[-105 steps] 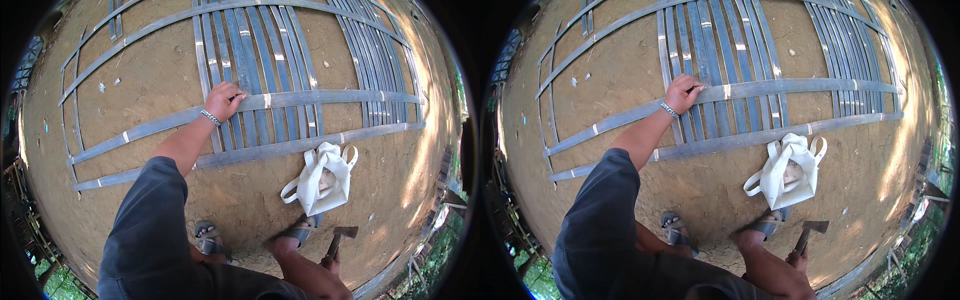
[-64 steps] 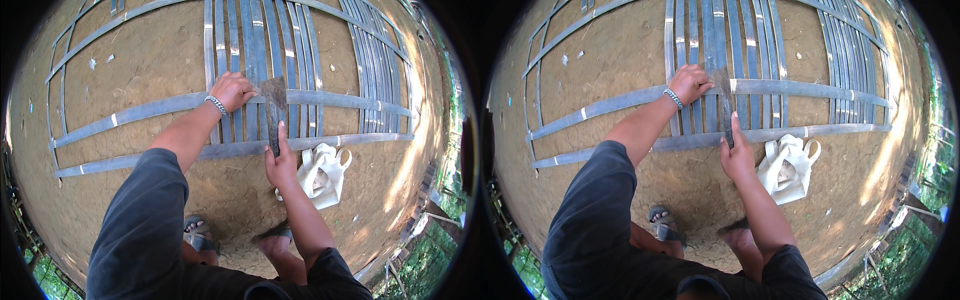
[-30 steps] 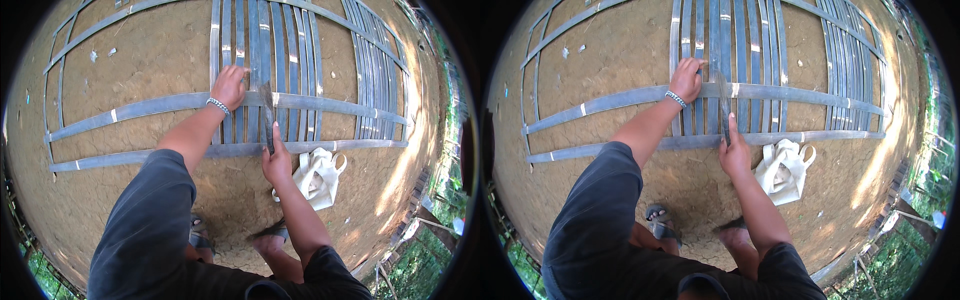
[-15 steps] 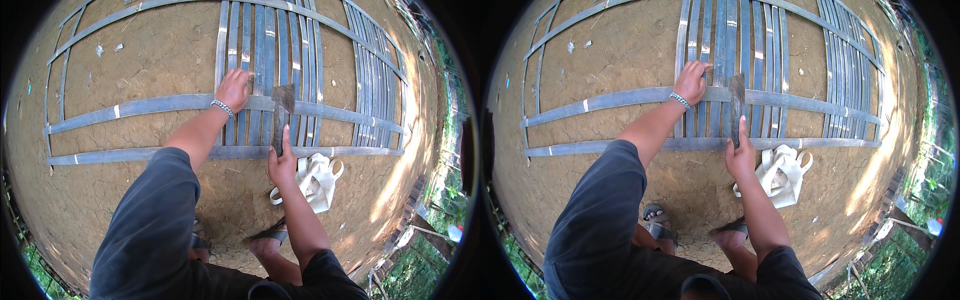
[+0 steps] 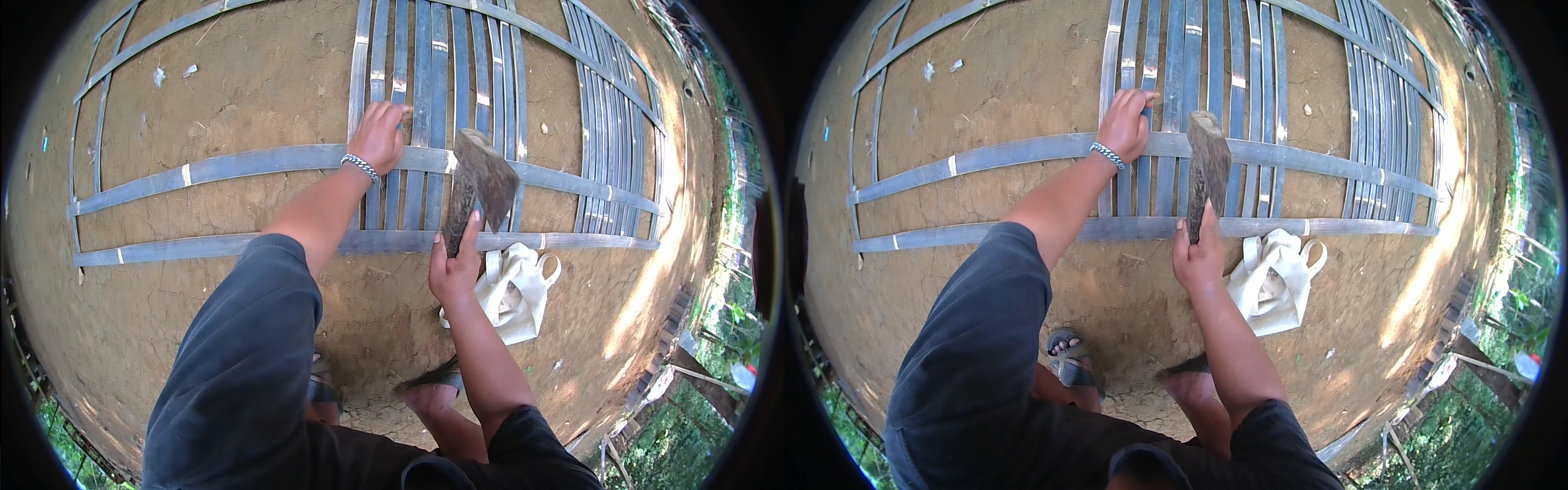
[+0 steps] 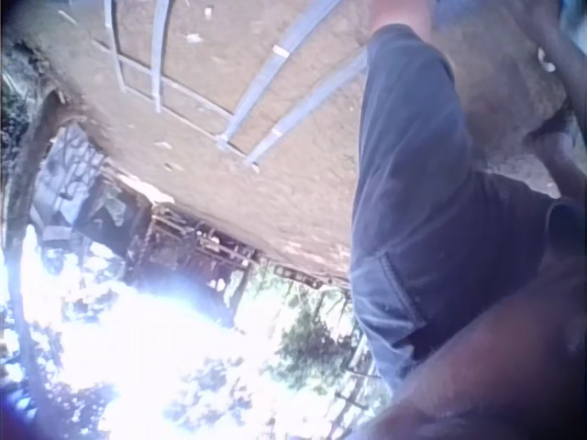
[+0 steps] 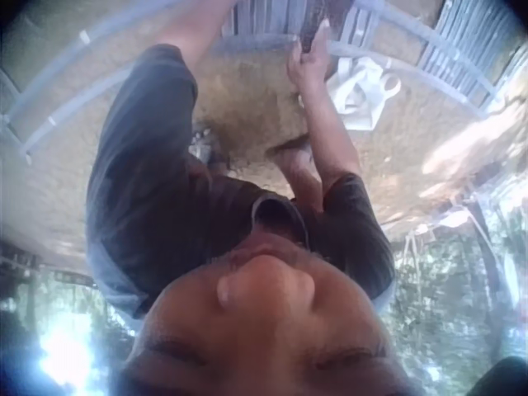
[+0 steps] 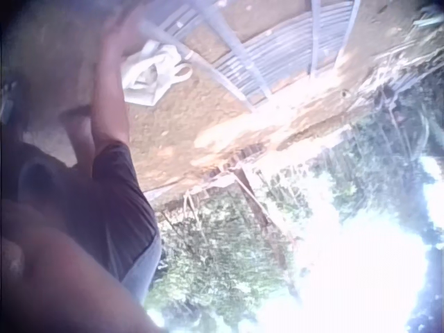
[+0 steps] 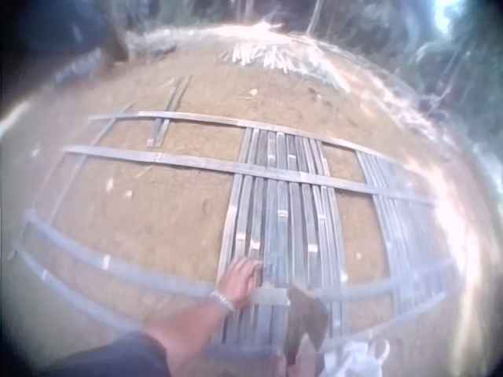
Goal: The person is assembling a bamboo frame by hand and using an axe; they position bamboo strips within a wooden structure, hammer them into place with the side of the axe, and reach into a white bag to retrieve small pegs.
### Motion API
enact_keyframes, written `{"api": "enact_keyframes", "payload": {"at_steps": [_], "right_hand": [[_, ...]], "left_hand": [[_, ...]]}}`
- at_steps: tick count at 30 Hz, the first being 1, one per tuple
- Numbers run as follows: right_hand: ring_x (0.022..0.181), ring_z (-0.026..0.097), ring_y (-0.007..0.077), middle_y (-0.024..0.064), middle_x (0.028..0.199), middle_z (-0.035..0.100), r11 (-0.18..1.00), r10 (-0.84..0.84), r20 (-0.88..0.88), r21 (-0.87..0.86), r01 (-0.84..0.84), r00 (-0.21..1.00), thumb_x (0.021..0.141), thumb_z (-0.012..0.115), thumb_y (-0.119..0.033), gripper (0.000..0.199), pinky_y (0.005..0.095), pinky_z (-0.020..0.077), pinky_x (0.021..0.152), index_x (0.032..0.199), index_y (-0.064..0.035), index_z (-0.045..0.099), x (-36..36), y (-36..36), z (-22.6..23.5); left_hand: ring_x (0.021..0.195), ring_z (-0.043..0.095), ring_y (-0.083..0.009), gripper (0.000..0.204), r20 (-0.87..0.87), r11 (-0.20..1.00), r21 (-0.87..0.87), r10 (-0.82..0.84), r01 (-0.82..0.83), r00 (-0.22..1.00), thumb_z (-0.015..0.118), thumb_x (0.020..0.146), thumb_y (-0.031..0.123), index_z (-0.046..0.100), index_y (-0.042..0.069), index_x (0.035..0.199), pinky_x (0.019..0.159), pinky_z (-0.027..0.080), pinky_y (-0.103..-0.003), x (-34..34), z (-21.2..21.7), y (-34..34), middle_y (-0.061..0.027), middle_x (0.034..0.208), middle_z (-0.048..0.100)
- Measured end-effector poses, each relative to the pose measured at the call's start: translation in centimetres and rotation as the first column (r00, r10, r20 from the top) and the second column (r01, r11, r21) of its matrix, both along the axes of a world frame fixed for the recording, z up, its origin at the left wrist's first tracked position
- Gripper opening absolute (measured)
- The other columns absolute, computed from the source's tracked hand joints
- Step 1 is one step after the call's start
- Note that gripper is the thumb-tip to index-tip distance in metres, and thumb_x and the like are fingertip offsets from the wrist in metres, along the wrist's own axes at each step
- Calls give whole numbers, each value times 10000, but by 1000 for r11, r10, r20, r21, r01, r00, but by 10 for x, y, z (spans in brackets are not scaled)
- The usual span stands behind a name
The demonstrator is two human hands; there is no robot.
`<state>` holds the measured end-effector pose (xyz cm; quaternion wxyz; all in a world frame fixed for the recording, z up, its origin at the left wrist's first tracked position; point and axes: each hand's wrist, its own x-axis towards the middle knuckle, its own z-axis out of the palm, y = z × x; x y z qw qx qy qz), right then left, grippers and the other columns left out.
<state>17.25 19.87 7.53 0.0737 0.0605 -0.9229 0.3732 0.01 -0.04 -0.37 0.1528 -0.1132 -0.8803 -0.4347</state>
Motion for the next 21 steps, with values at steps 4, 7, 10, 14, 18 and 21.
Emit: {"api": "enact_keyframes", "payload": {"at_steps": [4, 7, 10, 14, 18, 21], "right_hand": [[925, 699, 445, 273, 1062, 702, 965, -101, 605, 253, -71, 790, 935, 650, -84, 797, 498, 556, 801, 1631, -243, 294, -20, 0, 7], [922, 701, 438, 265, 1045, 704, 988, -48, 555, 151, -44, 830, 935, 642, -77, 811, 495, 559, 812, 1642, -217, 268, -29, 2, 22], [944, 700, 436, 261, 1050, 702, 985, -27, 311, 172, -28, 950, 937, 642, -76, 814, 487, 559, 835, 1646, -183, 257, -15, 21, 36], [979, 713, 416, 254, 1099, 703, 972, -86, 346, 237, 2, 934, 945, 642, -59, 796, 448, 565, 865, 1644, -164, 278, 25, 84, 90], [1168, 672, 442, 313, 1289, 652, 949, -184, 502, 316, 19, 845, 928, 600, 5, 793, 440, 555, 939, 1638, -113, 268, 113, 177, 194], [1287, 587, 447, 310, 1412, 576, 844, -465, 653, 531, 78, 598, 899, 596, 25, 834, 432, 505, 1038, 1643, -134, 256, 211, 238, 279]], "left_hand": [[1042, 564, -381, 461, -4, 1000, 18, 9, -9, 1000, 475, 781, -90, 606, 24, 1208, 964, 474, -467, 8, 2, 0, -166, 1039, 632], [1044, 566, -378, 461, 5, 1000, 3, 23, -23, 1000, 473, 782, -95, 608, 22, 1207, 960, 476, -463, 7, 4, -2, -165, 1039, 636], [1042, 569, -374, 456, 9, 999, 9, 31, -32, 999, 474, 781, -99, 617, 25, 1197, 957, 479, -459, 7, 5, 0, -161, 1036, 639], [1071, 572, -351, 444, 61, 999, -26, 22, -21, 998, 501, 793, -72, 618, 55, 1202, 997, 475, -454, 8, 2, -5, -136, 1045, 639], [1097, 573, -336, 431, 87, 999, -41, 24, -21, 996, 529, 804, -23, 626, 74, 1212, 1044, 449, -458, 2, 0, -9, -124, 1066, 645], [1141, 571, -339, 385, 120, 964, -62, 265, -259, 957, 564, 836, 50, 637, 87, 1212, 1049, 412, -475, 33, 7, 19, -117, 1101, 654]]}}
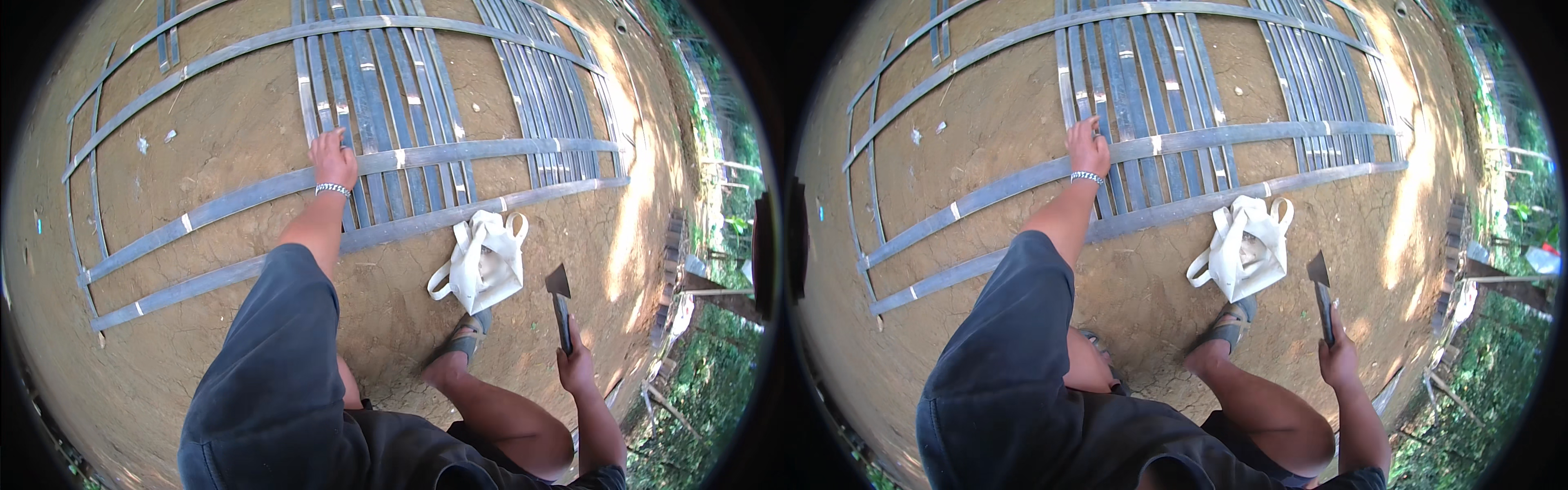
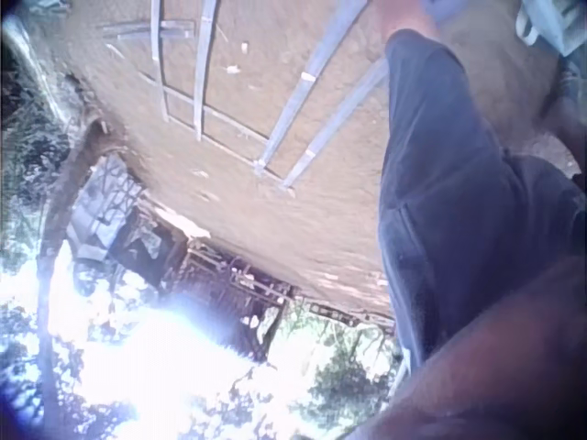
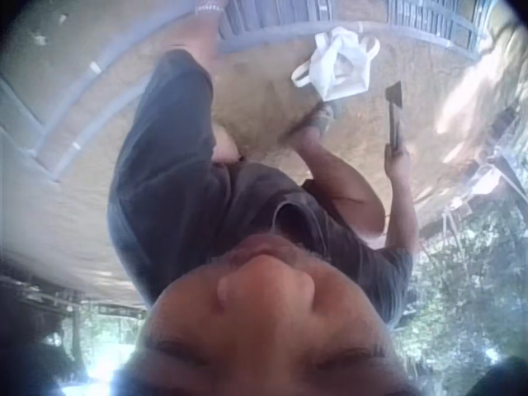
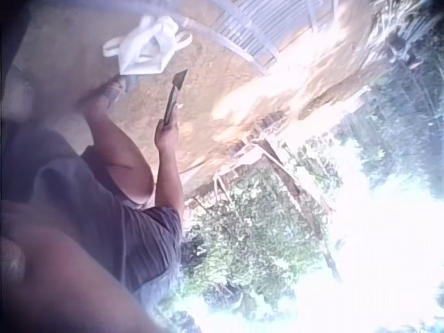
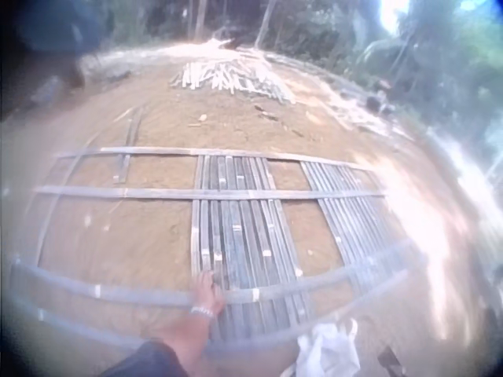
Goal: The person is assembling a bamboo frame by hand and using an axe; they position bamboo strips within a wooden structure, hammer them into place with the side of the axe, and reach into a white bag to retrieve small pegs.
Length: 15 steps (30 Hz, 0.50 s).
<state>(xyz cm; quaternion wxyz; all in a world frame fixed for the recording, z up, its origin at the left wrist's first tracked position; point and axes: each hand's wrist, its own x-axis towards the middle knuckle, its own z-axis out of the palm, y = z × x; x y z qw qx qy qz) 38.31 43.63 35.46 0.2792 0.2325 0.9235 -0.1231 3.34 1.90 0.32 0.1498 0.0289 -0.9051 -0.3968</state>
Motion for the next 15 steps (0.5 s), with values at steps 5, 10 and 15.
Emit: {"api": "enact_keyframes", "payload": {"at_steps": [5, 10, 15], "right_hand": [[826, 694, 287, 189, 1141, 684, 865, -500, 3, 42, 499, 866, 915, 592, 24, 864, 396, 554, 710, 1664, -207, 228, 135, 36, 5], [589, 526, 134, 42, 780, 553, 325, -939, -80, -531, 782, 335, 990, 614, -41, 884, 302, 473, 517, 1675, -332, 138, 253, 53, -130], [533, 563, 177, 72, 767, 566, 39, -991, 69, -678, 734, 117, 998, 582, -81, 877, 341, 495, 453, 1678, -258, 57, 190, -6, -212]], "left_hand": [[1140, 575, -347, 287, 47, 994, -39, -103, 104, 994, 647, 888, 143, 663, 96, 1170, 1021, 419, -483, 57, 40, 61, -119, 1125, 657], [1024, 627, -331, 150, -80, 754, 127, -639, 644, 765, 694, 898, 170, 728, 74, 1009, 932, 499, -446, 103, 77, 168, -106, 1034, 699], [1015, 670, -346, 159, 361, 454, 35, -837, 890, 412, 657, 913, 129, 779, 98, 1011, 918, 535, -455, 142, 85, 241, -138, 1061, 715]]}}
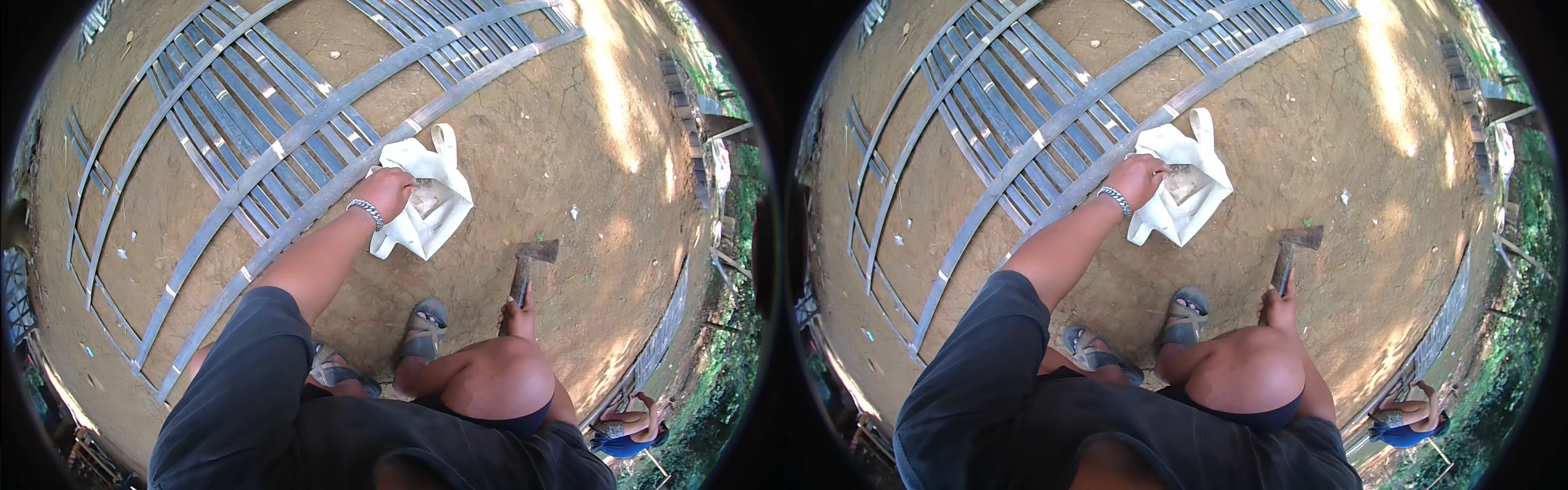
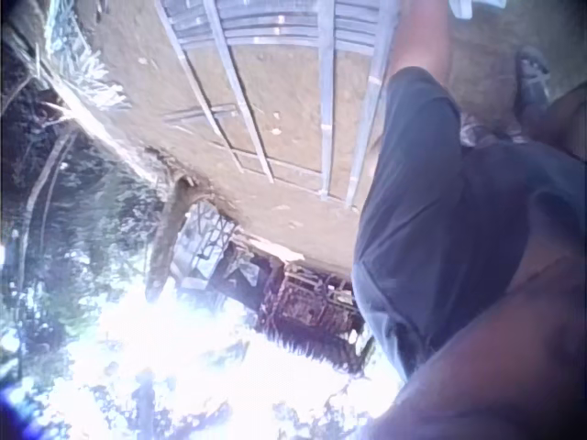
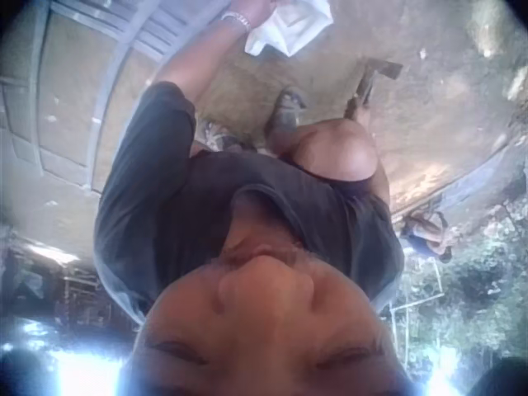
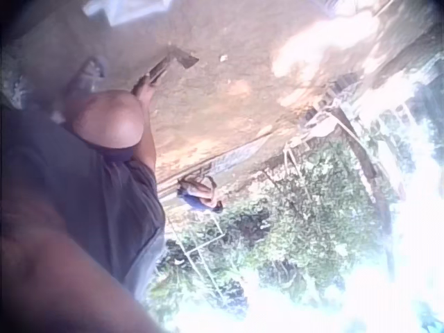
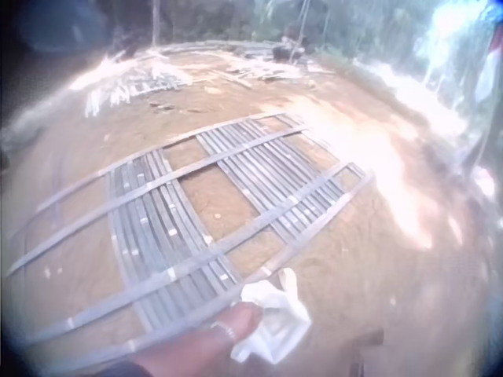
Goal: The person is assembling a bamboo frame by hand and using an axe; they position bamboo strips within a wooden structure, hammer them into place with the side of the axe, and reach into a white bag to retrieve small pegs.
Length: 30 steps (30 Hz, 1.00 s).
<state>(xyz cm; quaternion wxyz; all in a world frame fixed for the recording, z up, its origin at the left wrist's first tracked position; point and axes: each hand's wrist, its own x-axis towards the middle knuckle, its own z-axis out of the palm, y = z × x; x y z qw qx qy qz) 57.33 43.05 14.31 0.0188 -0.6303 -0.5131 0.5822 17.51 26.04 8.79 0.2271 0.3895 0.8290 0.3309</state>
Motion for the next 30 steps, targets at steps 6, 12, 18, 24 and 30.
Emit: {"api": "enact_keyframes", "payload": {"at_steps": [6, 12, 18, 24, 30], "right_hand": [[541, 564, 142, 55, 792, 581, 997, 56, -143, -52, -64, 988, 996, 567, -45, 888, 311, 500, 471, 1679, -211, 24, -31, -17, -41], [527, 547, 131, 44, 785, 588, 995, 84, -147, -39, -90, 986, 997, 567, -22, 902, 304, 488, 469, 1680, -226, 13, -13, -18, -53], [531, 543, 125, 25, 760, 581, 994, 84, -141, -62, -93, 987, 998, 571, -20, 915, 296, 481, 472, 1680, -257, 9, -11, -14, -57], [536, 541, 124, 27, 765, 582, 993, 102, -138, -43, -108, 985, 999, 570, -12, 925, 295, 474, 474, 1679, -265, -3, -11, -14, -58], [538, 540, 128, 45, 803, 589, 994, 85, -136, -63, -94, 987, 992, 570, 1, 928, 293, 468, 473, 1679, -267, 5, -13, -12, -54]], "left_hand": [[1091, 681, -337, 232, -75, 899, -437, -60, 21, 995, 600, 934, 163, 778, 144, 1082, 953, 537, -455, -13, -20, 40, -127, 1150, 703], [1053, 690, -333, 216, -86, 869, -487, -150, 90, 985, 610, 929, 189, 779, 140, 1055, 928, 541, -456, 3, -27, 65, -119, 1133, 697], [1028, 692, -330, 188, -133, 881, -472, -97, 23, 986, 643, 910, 188, 784, 130, 1019, 907, 547, -454, 12, -46, 69, -109, 1108, 704], [1013, 696, -335, 171, -129, 883, -470, -94, 23, 987, 660, 907, 183, 786, 126, 1008, 889, 553, -448, 10, -52, 62, -115, 1078, 711], [999, 709, -331, 208, -168, 874, -471, -224, 121, 960, 576, 932, 127, 764, 105, 1018, 869, 564, -448, 7, -54, 58, -147, 1055, 707]]}}
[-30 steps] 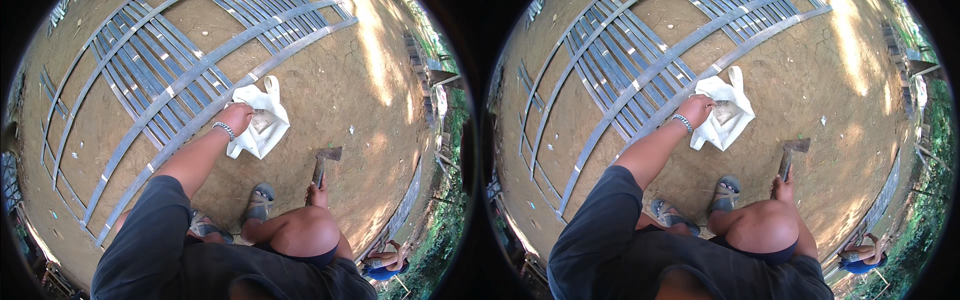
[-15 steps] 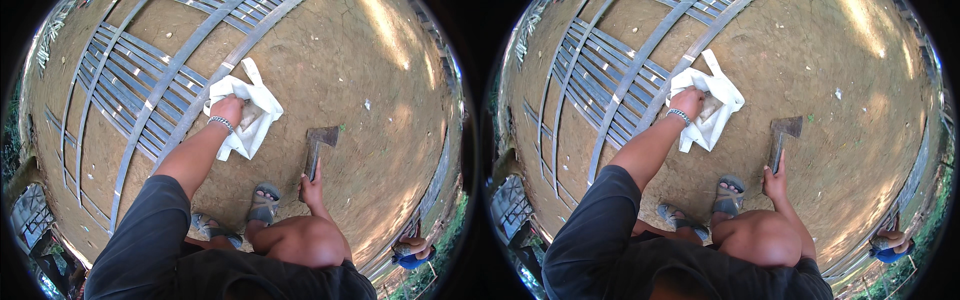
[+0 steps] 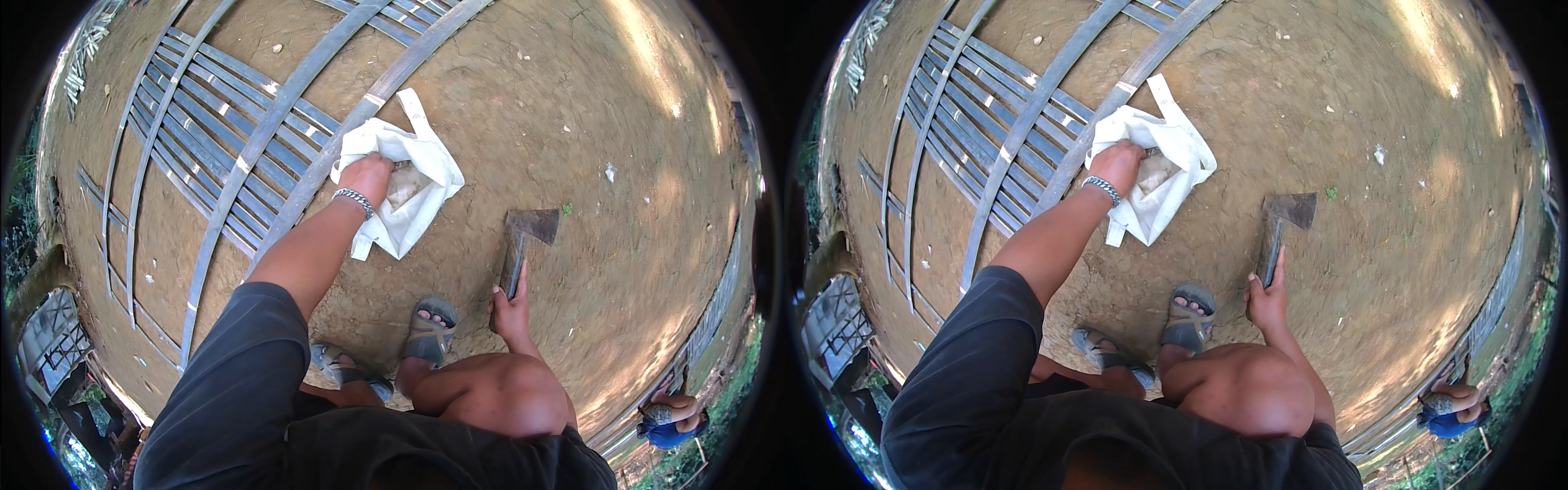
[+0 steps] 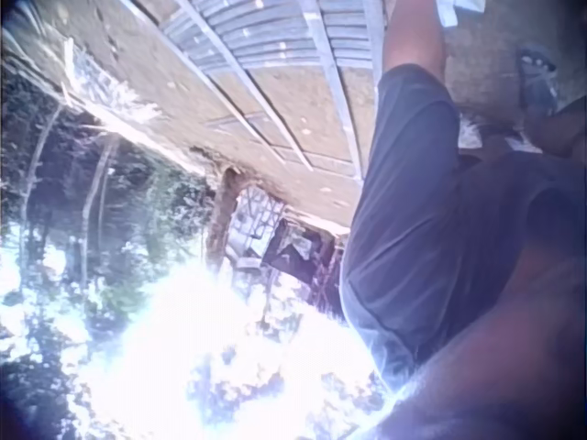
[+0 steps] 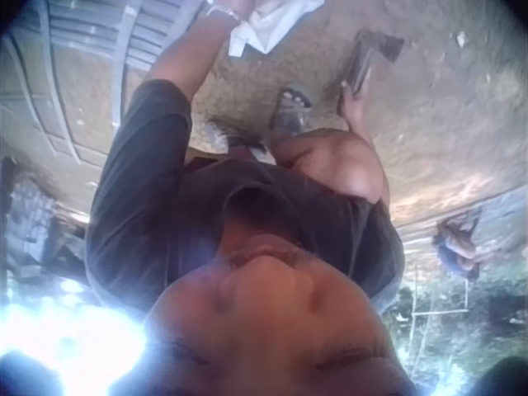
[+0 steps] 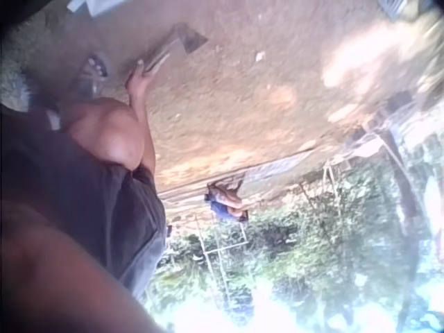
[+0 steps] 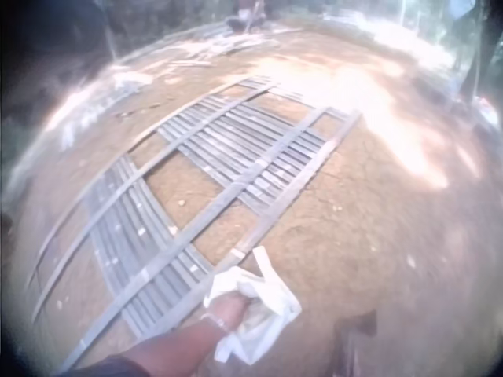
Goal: The person is assembling a bamboo frame by hand and using an axe; they position bamboo strips within a wooden structure, hammer them into place with the side of the axe, and reach into a white bag to retrieve small pegs.
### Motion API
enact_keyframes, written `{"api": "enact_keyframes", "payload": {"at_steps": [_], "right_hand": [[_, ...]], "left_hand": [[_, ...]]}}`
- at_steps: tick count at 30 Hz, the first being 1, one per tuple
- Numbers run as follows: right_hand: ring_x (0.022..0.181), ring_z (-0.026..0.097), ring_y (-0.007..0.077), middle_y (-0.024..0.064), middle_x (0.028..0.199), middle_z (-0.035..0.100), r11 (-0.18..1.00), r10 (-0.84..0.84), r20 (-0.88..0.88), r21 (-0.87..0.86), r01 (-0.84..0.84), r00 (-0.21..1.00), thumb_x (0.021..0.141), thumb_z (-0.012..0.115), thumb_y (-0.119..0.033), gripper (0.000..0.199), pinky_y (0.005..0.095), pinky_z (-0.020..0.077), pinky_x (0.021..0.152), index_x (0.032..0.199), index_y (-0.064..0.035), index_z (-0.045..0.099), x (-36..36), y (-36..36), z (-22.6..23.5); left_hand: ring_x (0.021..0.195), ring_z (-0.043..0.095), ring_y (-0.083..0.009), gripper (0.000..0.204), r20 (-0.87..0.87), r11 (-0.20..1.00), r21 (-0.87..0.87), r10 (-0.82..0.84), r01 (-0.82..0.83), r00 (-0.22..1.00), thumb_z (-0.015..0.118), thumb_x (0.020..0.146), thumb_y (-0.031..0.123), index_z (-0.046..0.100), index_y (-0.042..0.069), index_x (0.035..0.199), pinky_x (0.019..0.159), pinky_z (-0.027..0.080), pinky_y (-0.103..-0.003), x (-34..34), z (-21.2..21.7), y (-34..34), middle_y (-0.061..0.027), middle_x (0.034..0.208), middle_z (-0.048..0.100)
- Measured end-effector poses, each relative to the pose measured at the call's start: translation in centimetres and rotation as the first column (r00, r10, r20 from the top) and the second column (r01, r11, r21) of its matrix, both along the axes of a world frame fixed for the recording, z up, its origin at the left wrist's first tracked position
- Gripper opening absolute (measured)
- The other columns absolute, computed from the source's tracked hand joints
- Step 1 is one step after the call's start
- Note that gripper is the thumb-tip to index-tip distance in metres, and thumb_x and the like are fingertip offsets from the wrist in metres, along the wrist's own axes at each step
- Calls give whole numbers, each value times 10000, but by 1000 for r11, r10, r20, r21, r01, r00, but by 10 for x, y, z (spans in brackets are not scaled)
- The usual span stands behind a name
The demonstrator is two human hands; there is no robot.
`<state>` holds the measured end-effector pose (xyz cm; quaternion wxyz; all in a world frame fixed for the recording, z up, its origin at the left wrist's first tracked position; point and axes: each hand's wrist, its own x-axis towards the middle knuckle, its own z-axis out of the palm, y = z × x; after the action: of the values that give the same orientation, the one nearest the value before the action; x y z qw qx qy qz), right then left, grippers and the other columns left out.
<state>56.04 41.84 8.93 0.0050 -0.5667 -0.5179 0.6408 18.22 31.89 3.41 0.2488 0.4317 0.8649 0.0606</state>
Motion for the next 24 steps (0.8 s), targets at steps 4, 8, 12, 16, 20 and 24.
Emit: {"api": "enact_keyframes", "payload": {"at_steps": [4, 8, 12, 16, 20, 24], "right_hand": [[540, 531, 128, 53, 837, 586, 1000, -5, -30, -10, 5, 1000, 985, 560, 17, 920, 294, 463, 472, 1678, -259, 23, 2, 4, 1], [546, 520, 121, 50, 835, 569, 999, 35, -19, -1, -35, 999, 974, 551, 38, 912, 290, 456, 473, 1679, -239, 43, 1, 10, 2], [550, 509, 116, 45, 808, 551, 1000, 2, -32, -14, -3, 999, 958, 546, 62, 920, 284, 449, 479, 1680, -228, 54, 6, 15, 4], [559, 493, 111, 32, 775, 536, 997, 35, -42, -69, -38, 998, 946, 547, 72, 919, 284, 423, 489, 1679, -214, 71, -3, 20, 13], [564, 492, 107, 27, 759, 526, 998, 65, -28, -14, -66, 997, 952, 557, 55, 901, 300, 417, 496, 1674, -227, 98, 6, 22, -7], [561, 507, 120, 31, 758, 527, 997, 80, 38, -2, -80, 996, 962, 568, 16, 857, 315, 434, 491, 1657, -247, 141, 5, 32, -5]], "left_hand": [[1004, 714, -319, 200, -22, 999, -12, -41, 41, 999, 545, 936, 102, 720, 78, 1030, 857, 570, -439, 4, 1, 3, -157, 1053, 698], [952, 723, -339, 168, 13, 997, 42, 70, -70, 997, 540, 940, 90, 628, 63, 1080, 811, 578, -456, 6, 7, 2, -170, 1033, 705], [1033, 686, -417, 234, 136, 996, -46, 77, -71, 988, 504, 957, 53, 538, 23, 1187, 894, 539, -496, 13, 42, 9, -250, 1084, 684], [980, 683, -393, 201, 405, 952, 146, 190, -268, 895, 524, 912, 31, 635, 37, 1079, 850, 537, -456, 27, 81, -12, -212, 1059, 697], [880, 686, -319, 213, 613, 847, 249, 239, -471, 753, 584, 885, 107, 715, 61, 1046, 790, 550, -409, 39, 116, -53, -173, 919, 700], [752, 656, -196, 194, 676, 704, 387, 223, -595, 703, 711, 862, 124, 743, 63, 1044, 717, 543, -338, 40, 124, -115, -101, 868, 697]]}}
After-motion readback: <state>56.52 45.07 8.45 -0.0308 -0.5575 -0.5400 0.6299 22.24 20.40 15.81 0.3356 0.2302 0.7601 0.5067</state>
